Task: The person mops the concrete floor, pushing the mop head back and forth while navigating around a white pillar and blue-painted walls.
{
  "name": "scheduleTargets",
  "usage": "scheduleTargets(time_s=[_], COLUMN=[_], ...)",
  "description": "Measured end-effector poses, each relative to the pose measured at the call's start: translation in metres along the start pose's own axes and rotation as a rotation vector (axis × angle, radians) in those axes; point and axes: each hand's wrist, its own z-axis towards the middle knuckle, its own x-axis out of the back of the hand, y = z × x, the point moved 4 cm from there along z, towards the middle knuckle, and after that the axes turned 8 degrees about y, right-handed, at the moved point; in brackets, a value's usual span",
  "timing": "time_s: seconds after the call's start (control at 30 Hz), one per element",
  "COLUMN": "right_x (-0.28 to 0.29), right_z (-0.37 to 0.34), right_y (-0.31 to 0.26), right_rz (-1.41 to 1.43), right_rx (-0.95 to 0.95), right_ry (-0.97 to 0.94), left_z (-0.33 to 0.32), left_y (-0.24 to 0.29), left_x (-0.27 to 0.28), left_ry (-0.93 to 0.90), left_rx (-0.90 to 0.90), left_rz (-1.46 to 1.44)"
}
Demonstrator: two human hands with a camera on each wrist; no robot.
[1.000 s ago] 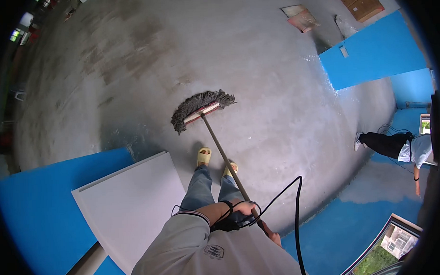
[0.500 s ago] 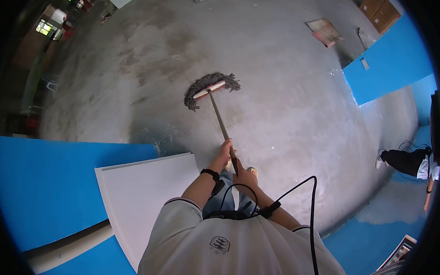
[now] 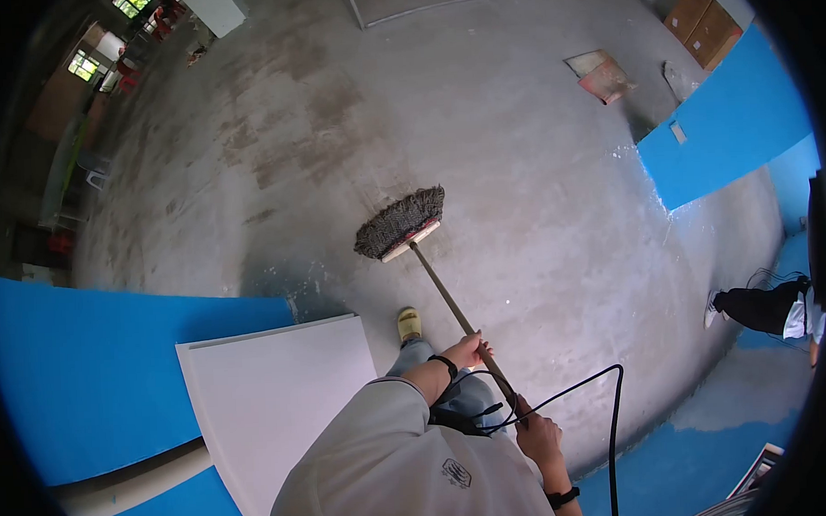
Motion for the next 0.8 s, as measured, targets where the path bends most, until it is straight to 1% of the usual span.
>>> scheduleTargets(time_s=[0.03, 0.07, 0.13, 0.17, 0.23, 0.27, 0.33, 0.37, 0.4, 0.43, 0.47, 0.5, 0.53, 0.6, 0.67, 0.73, 0.8], right_x=[-0.003, -0.010, -0.018, -0.025, -0.032, -0.030, -0.025, -0.023, -0.019, -0.018, -0.019, -0.020, -0.020, -0.021, -0.031, -0.037, -0.046], right_z=[-0.001, 0.002, 0.015, 0.026, 0.050, 0.061, 0.087, 0.100, 0.114, 0.130, 0.148, 0.165, 0.183, 0.221, 0.262, 0.303, 0.342], right_y=[0.004, 0.004, -0.002, -0.010, -0.021, -0.029, -0.056, -0.074, -0.092, -0.113, -0.139, -0.166, -0.197, -0.269, -0.345, -0.424, -0.500], right_rz=[0.010, 0.016, -0.034, -0.083, -0.121, -0.166, -0.141, -0.142, -0.147, -0.162, -0.120, -0.079, -0.097, -0.133, -0.176, -0.167, -0.182], right_rx=[-0.012, -0.019, 0.070, 0.112, 0.117, 0.116, 0.169, 0.193, 0.214, 0.213, 0.253, 0.290, 0.329, 0.401, 0.440, 0.507, 0.574], right_ry=[0.112, 0.104, 0.277, 0.324, 0.316, 0.308, 0.336, 0.326, 0.314, 0.309, 0.292, 0.267, 0.256, 0.229, 0.197, 0.158, 0.112], left_z=[0.008, 0.009, 0.012, 0.016, 0.026, 0.021, 0.018, 0.019, 0.019, 0.019, 0.015, 0.016, 0.017, 0.004, -0.022, -0.026, -0.037], left_y=[-0.003, -0.002, 0.010, 0.021, 0.050, 0.065, 0.100, 0.121, 0.142, 0.170, 0.202, 0.234, 0.269, 0.347, 0.429, 0.509, 0.584], left_x=[0.000, -0.001, 0.002, 0.008, 0.012, 0.007, 0.007, 0.009, 0.013, 0.022, 0.029, 0.038, 0.052, 0.079, 0.109, 0.147, 0.186], left_ry=[-0.037, -0.038, -0.013, -0.006, -0.046, 0.013, 0.009, 0.045, 0.037, 0.055, 0.073, 0.053, 0.034, 0.024, 0.053, 0.047, 0.375], left_rx=[0.025, 0.029, -0.008, -0.011, 0.014, -0.028, -0.006, -0.089, -0.082, -0.116, -0.149, -0.136, -0.121, -0.198, -0.354, -0.546, -0.837], left_rz=[0.032, 0.000, -0.014, -0.022, -0.049, -0.040, -0.102, -0.085, -0.097, -0.103, -0.111, -0.143, -0.178, -0.219, -0.290, -0.199, 0.240])
